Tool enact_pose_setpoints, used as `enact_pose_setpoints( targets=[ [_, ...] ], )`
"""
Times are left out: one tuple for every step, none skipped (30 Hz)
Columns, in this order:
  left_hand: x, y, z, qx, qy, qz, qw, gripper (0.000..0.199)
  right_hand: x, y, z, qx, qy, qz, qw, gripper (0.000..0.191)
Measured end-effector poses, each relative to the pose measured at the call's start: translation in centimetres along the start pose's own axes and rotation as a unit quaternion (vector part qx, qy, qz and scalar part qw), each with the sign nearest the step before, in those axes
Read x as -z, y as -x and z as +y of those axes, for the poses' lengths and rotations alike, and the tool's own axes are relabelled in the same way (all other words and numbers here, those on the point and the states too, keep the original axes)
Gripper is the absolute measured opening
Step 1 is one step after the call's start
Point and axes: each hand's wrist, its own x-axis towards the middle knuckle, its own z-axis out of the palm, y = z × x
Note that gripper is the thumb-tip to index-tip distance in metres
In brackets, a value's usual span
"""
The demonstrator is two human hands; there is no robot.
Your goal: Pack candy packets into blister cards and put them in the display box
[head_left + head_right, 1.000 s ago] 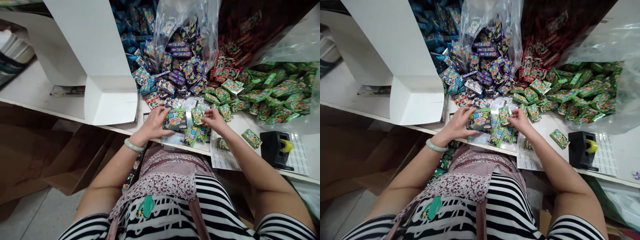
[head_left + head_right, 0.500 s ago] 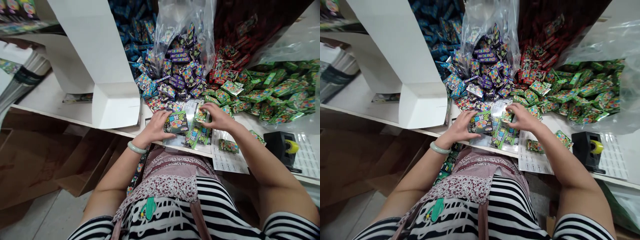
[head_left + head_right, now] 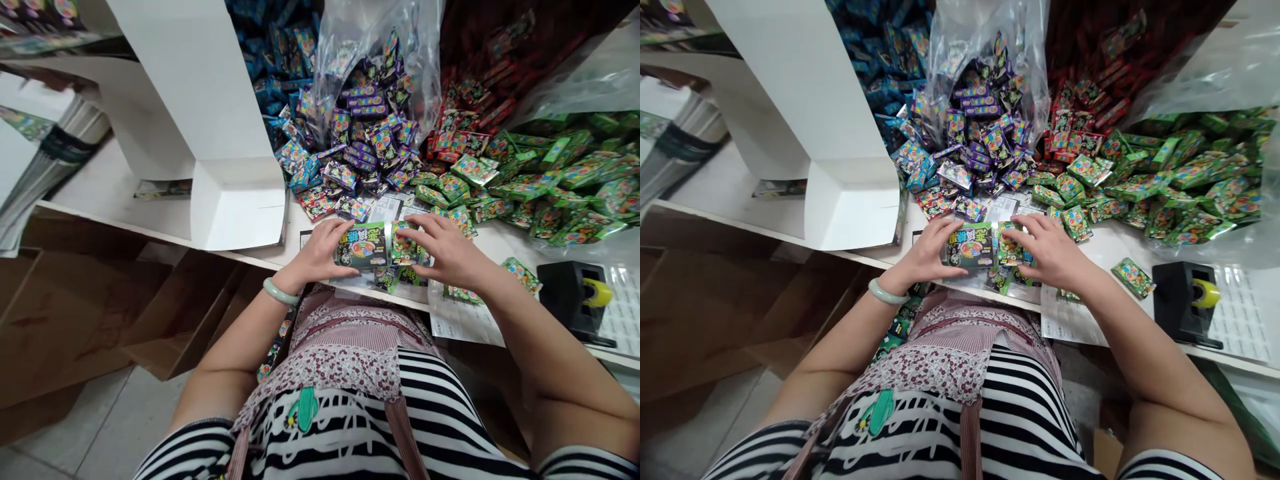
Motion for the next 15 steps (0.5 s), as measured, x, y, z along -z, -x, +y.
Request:
enact_pose_setpoints(
  targets=[
    [-0.1,0.1,0.1,-0.004,-0.005,0.000,1.000,0.106,0.1,0.1,-0.2,0.011,0.009,-0.006,1.000,0.061],
    [-0.1,0.1,0.2,-0.007,-0.011,-0.001,1.000,0.106,0.1,0.1,-0.5,0.020,0.015,-0.013,1.000,0.060],
    [-0.2,0.1,0.3,-0.010,-0.015,-0.001,1.000,0.105,0.2,0.1,-0.7,0.028,0.017,-0.020,0.999,0.060],
    [-0.3,0.0,0.4,-0.015,-0.017,-0.003,1.000,0.105,0.3,0.1,-0.9,0.034,0.016,-0.028,0.999,0.059],
    [-0.4,0.0,0.6,-0.019,-0.016,-0.005,1.000,0.104,0.3,0.1,-1.0,0.040,0.012,-0.035,0.999,0.058],
    [-0.6,-0.1,0.7,-0.023,-0.013,-0.008,1.000,0.104,0.2,0.0,-0.9,0.045,0.005,-0.039,0.998,0.057],
    [-0.7,-0.1,0.8,-0.025,-0.006,-0.011,1.000,0.104,0.1,-0.1,-0.8,0.048,-0.007,-0.038,0.998,0.056],
    [-0.8,-0.2,0.9,-0.024,0.002,-0.014,1.000,0.104,-0.1,-0.3,-0.6,0.048,-0.025,-0.030,0.998,0.057],
    [-0.9,-0.2,1.0,-0.020,0.010,-0.017,1.000,0.104,-0.3,-0.4,-0.4,0.043,-0.046,-0.014,0.998,0.059],
    [-0.9,-0.2,1.1,-0.014,0.017,-0.018,1.000,0.103,-0.6,-0.6,-0.3,0.035,-0.071,0.006,0.997,0.064],
    [-0.9,-0.2,1.1,-0.007,0.022,-0.015,1.000,0.103,-0.9,-0.7,-0.2,0.028,-0.096,0.025,0.995,0.070],
    [-0.9,-0.2,1.2,0.001,0.023,-0.009,1.000,0.102,-1.2,-0.8,-0.3,0.022,-0.118,0.041,0.992,0.074],
    [-0.9,-0.1,1.2,0.008,0.020,0.000,1.000,0.102,-1.5,-0.9,-0.5,0.013,-0.133,0.054,0.990,0.076],
    [-0.8,-0.1,1.2,0.014,0.014,0.011,1.000,0.101,-1.8,-0.8,-0.9,0.001,-0.140,0.064,0.988,0.072],
    [-0.8,-0.1,1.1,0.017,0.008,0.022,1.000,0.100,-2.2,-0.8,-1.5,-0.016,-0.141,0.069,0.987,0.065]
  ],
)
